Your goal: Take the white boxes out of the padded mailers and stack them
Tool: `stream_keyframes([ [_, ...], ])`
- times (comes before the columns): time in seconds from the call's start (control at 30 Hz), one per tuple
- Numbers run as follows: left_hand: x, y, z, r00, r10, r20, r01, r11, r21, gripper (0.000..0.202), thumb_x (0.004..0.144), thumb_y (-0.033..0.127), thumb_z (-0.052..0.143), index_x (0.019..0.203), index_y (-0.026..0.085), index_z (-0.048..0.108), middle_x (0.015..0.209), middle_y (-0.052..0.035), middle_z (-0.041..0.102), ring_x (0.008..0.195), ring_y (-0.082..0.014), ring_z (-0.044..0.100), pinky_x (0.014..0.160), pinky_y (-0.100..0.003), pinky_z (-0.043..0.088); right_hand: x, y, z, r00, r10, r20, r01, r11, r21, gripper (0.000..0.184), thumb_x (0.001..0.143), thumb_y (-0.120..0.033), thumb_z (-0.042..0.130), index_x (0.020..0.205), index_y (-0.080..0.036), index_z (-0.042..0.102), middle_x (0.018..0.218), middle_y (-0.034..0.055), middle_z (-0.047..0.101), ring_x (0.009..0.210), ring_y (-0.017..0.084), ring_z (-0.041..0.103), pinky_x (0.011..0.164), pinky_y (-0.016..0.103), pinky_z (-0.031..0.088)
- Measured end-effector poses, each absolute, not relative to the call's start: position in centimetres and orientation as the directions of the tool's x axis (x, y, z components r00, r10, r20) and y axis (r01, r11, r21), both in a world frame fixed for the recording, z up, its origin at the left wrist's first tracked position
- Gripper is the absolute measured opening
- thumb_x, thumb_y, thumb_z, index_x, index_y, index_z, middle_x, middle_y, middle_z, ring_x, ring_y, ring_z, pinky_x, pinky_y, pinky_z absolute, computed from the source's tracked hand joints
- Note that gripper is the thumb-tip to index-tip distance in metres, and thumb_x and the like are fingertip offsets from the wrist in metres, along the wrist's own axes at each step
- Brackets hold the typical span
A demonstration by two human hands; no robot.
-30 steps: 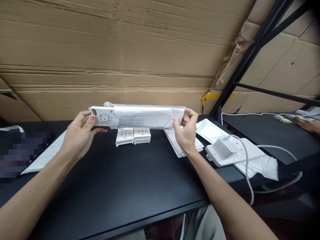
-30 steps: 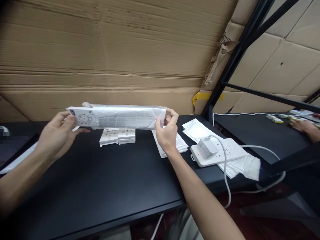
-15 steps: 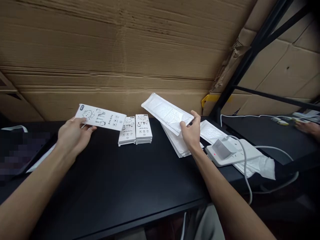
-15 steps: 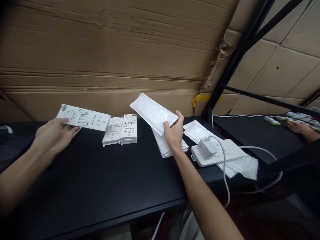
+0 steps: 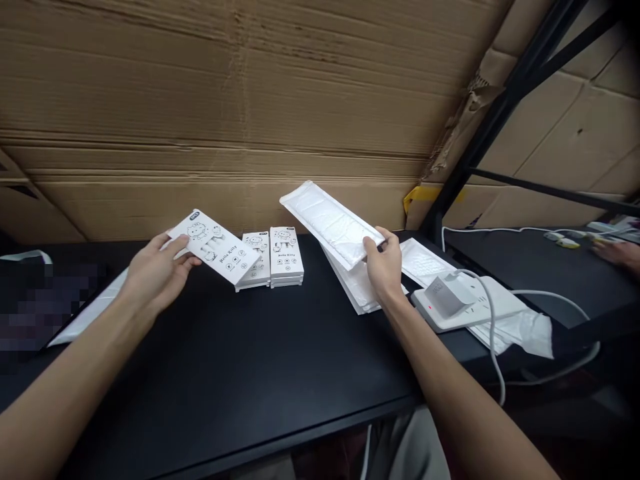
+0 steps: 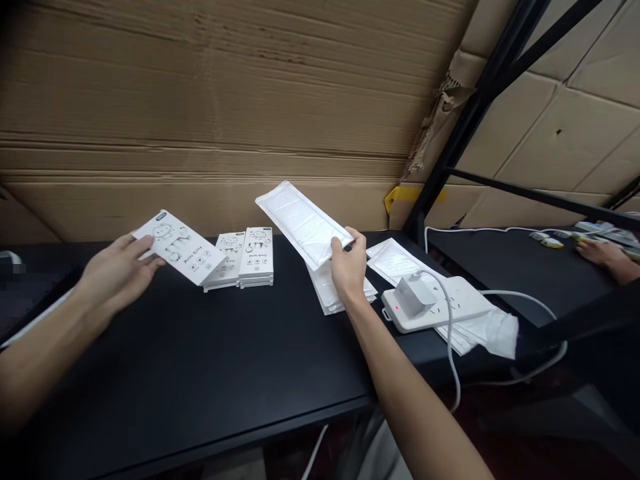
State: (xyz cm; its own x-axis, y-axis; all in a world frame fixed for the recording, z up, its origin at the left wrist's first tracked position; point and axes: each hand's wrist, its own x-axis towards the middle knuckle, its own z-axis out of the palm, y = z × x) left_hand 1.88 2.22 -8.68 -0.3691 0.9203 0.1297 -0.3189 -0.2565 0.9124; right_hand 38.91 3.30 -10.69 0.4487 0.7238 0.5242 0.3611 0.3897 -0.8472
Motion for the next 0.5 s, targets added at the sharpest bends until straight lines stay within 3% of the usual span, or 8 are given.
stream_keyframes([
  [0.1, 2.2, 2.1, -8.7, -0.352, 0.928, 0.122, -0.295, -0.233, 0.927, 0.021, 0.081, 0.007, 0.063, 0.101, 0.014, 0.063, 0.102, -0.0102, 0.070, 0.078, -0.0155, 0.065, 0.056, -0.023, 0.050, 38.8, 2.4, -10.7, 0.498, 0.789, 0.361, 0.224, 0.285, -0.932, 0.043, 0.080, -0.040, 0.062, 0.116, -0.021, 0.050, 0.098, 0.0042, 0.059, 0.076, 0.017, 0.061, 0.066, 0.033, 0.053],
  [0.2, 2.6, 2.1, -8.7, -0.330, 0.931, 0.154, -0.247, -0.242, 0.938, 0.025, 0.079, 0.007, 0.063, 0.103, 0.013, 0.064, 0.100, -0.0106, 0.070, 0.072, -0.0150, 0.064, 0.052, -0.022, 0.049, 39.2, 0.8, -10.3, 0.508, 0.777, 0.372, 0.214, 0.304, -0.928, 0.046, 0.079, -0.038, 0.064, 0.118, -0.021, 0.047, 0.102, 0.0064, 0.059, 0.068, 0.015, 0.060, 0.061, 0.031, 0.053],
  [0.33, 2.9, 2.7, -8.6, -0.381, 0.913, 0.145, -0.177, -0.226, 0.958, 0.027, 0.080, 0.007, 0.063, 0.106, 0.013, 0.059, 0.086, -0.0086, 0.070, 0.064, -0.0146, 0.064, 0.048, -0.022, 0.046, 40.5, -1.7, -9.5, 0.530, 0.737, 0.419, 0.327, 0.278, -0.903, 0.048, 0.080, -0.036, 0.062, 0.123, -0.024, 0.044, 0.113, 0.0084, 0.056, 0.056, 0.011, 0.053, 0.055, 0.030, 0.050],
  [0.4, 3.1, 3.4, -8.4, -0.402, 0.909, 0.115, -0.146, -0.188, 0.971, 0.026, 0.080, 0.008, 0.063, 0.105, 0.013, 0.056, 0.082, -0.0072, 0.069, 0.061, -0.0142, 0.063, 0.048, -0.023, 0.046, 41.0, -2.9, -9.2, 0.531, 0.741, 0.411, 0.375, 0.229, -0.898, 0.049, 0.083, -0.036, 0.058, 0.128, -0.025, 0.041, 0.116, 0.0084, 0.056, 0.062, 0.013, 0.057, 0.060, 0.032, 0.051],
  [0.5, 3.7, 4.8, -8.1, -0.378, 0.922, 0.083, -0.099, -0.129, 0.987, 0.025, 0.079, 0.010, 0.065, 0.103, 0.011, 0.057, 0.080, -0.0067, 0.068, 0.058, -0.0134, 0.061, 0.048, -0.024, 0.045, 41.4, -4.2, -9.0, 0.479, 0.766, 0.429, 0.527, 0.140, -0.838, 0.048, 0.087, -0.036, 0.051, 0.132, -0.022, 0.040, 0.121, 0.0116, 0.055, 0.087, 0.022, 0.062, 0.078, 0.039, 0.053],
])
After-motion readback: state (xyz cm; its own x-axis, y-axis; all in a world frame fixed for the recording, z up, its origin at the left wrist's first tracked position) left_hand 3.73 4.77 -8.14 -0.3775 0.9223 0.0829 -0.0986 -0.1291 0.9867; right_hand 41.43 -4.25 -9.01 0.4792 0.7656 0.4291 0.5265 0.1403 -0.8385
